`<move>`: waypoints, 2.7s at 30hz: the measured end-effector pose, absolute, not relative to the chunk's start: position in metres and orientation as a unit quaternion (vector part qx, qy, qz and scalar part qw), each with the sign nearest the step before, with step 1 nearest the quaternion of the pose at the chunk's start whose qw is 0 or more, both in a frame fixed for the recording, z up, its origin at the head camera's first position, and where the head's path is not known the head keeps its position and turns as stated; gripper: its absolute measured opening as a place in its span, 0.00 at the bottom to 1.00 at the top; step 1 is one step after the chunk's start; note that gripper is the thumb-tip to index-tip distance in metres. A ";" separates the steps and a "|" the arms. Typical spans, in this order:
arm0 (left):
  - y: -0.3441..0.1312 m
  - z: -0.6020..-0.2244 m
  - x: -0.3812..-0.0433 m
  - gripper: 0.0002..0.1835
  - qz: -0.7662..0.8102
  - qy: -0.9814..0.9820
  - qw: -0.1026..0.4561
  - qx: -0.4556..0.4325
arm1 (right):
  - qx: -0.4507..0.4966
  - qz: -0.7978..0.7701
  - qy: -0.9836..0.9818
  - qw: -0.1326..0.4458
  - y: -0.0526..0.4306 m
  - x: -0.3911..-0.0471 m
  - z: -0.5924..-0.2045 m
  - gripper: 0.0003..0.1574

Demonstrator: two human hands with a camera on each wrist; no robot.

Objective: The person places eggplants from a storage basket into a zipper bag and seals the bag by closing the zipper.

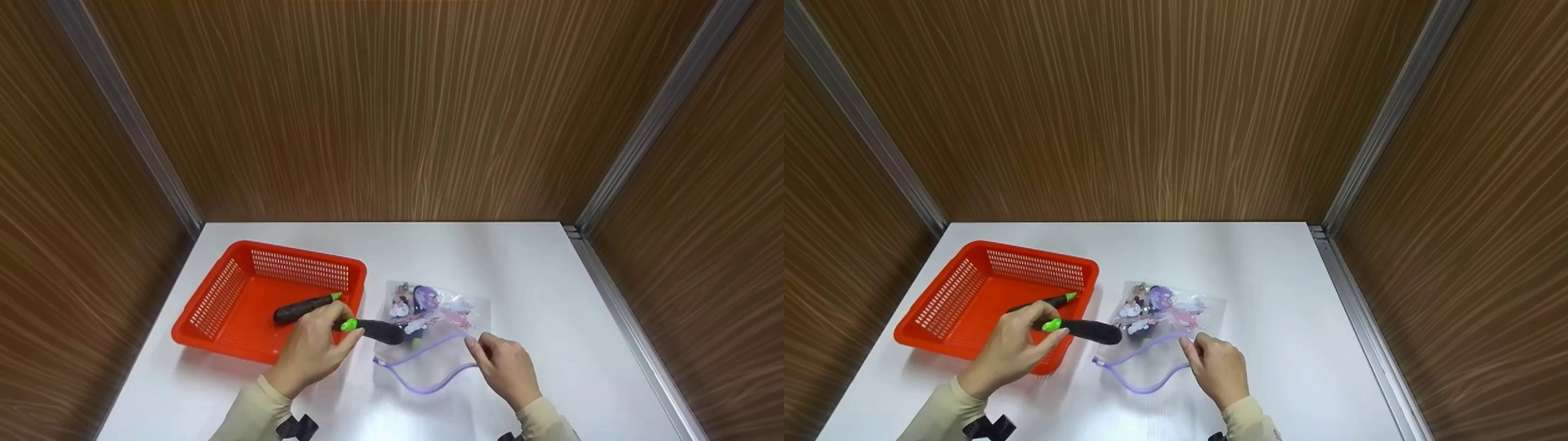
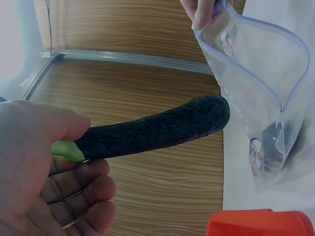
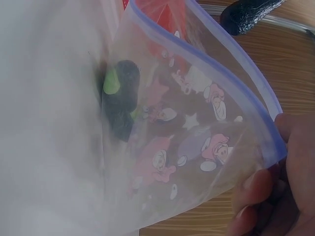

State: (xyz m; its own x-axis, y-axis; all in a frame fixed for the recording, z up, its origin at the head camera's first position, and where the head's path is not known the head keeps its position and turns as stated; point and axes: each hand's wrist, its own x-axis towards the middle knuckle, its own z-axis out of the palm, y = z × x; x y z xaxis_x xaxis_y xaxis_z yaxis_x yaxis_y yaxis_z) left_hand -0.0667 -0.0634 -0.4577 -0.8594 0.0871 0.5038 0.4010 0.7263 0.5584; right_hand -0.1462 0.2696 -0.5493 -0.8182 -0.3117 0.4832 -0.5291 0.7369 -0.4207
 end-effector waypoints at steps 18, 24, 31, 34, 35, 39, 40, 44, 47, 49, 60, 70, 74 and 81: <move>-0.043 -0.468 -0.069 0.10 -0.360 -0.879 0.214 -0.226 | 0.239 0.276 -0.913 0.180 0.260 -0.148 -0.548 0.26; -0.037 -0.474 -0.070 0.10 -0.360 -0.880 0.206 -0.233 | 0.241 0.277 -0.911 0.188 0.257 -0.148 -0.549 0.26; -0.030 -0.481 -0.072 0.10 -0.339 -0.887 0.206 -0.238 | 0.239 0.274 -0.914 0.182 0.255 -0.148 -0.548 0.26; -0.027 -0.483 -0.072 0.10 -0.334 -0.889 0.202 -0.240 | 0.239 0.274 -0.914 0.183 0.254 -0.148 -0.548 0.26; -0.026 -0.484 -0.072 0.10 -0.332 -0.889 0.201 -0.243 | 0.240 0.274 -0.913 0.185 0.253 -0.148 -0.547 0.26; -0.020 -0.486 -0.072 0.11 -0.320 -0.883 0.214 -0.269 | 0.249 0.276 -0.907 0.195 0.251 -0.148 -0.547 0.26; -0.018 -0.486 -0.071 0.11 -0.315 -0.882 0.216 -0.277 | 0.250 0.276 -0.907 0.197 0.251 -0.148 -0.547 0.26; -0.011 -0.486 -0.067 0.12 -0.297 -0.876 0.221 -0.310 | 0.251 0.274 -0.907 0.199 0.250 -0.149 -0.547 0.26; -0.006 -0.486 -0.065 0.12 -0.277 -0.878 0.218 -0.323 | 0.254 0.273 -0.905 0.203 0.250 -0.149 -0.546 0.26; -0.003 -0.486 -0.064 0.12 -0.263 -0.882 0.219 -0.325 | 0.256 0.274 -0.904 0.206 0.249 -0.148 -0.546 0.26; 0.007 -0.500 -0.070 0.11 -0.230 -0.895 0.205 -0.322 | 0.265 0.276 -0.901 0.205 0.246 -0.147 -0.545 0.27; 0.025 -0.515 -0.074 0.16 -0.188 -0.912 0.173 -0.320 | 0.284 0.282 -0.893 0.205 0.242 -0.146 -0.545 0.26; 0.032 -0.520 -0.074 0.16 -0.195 -0.912 0.164 -0.322 | 0.289 0.285 -0.891 0.202 0.241 -0.145 -0.545 0.26; 0.039 -0.532 -0.076 0.11 -0.189 -0.911 0.172 -0.322 | 0.290 0.281 -0.891 0.207 0.240 -0.146 -0.545 0.26</move>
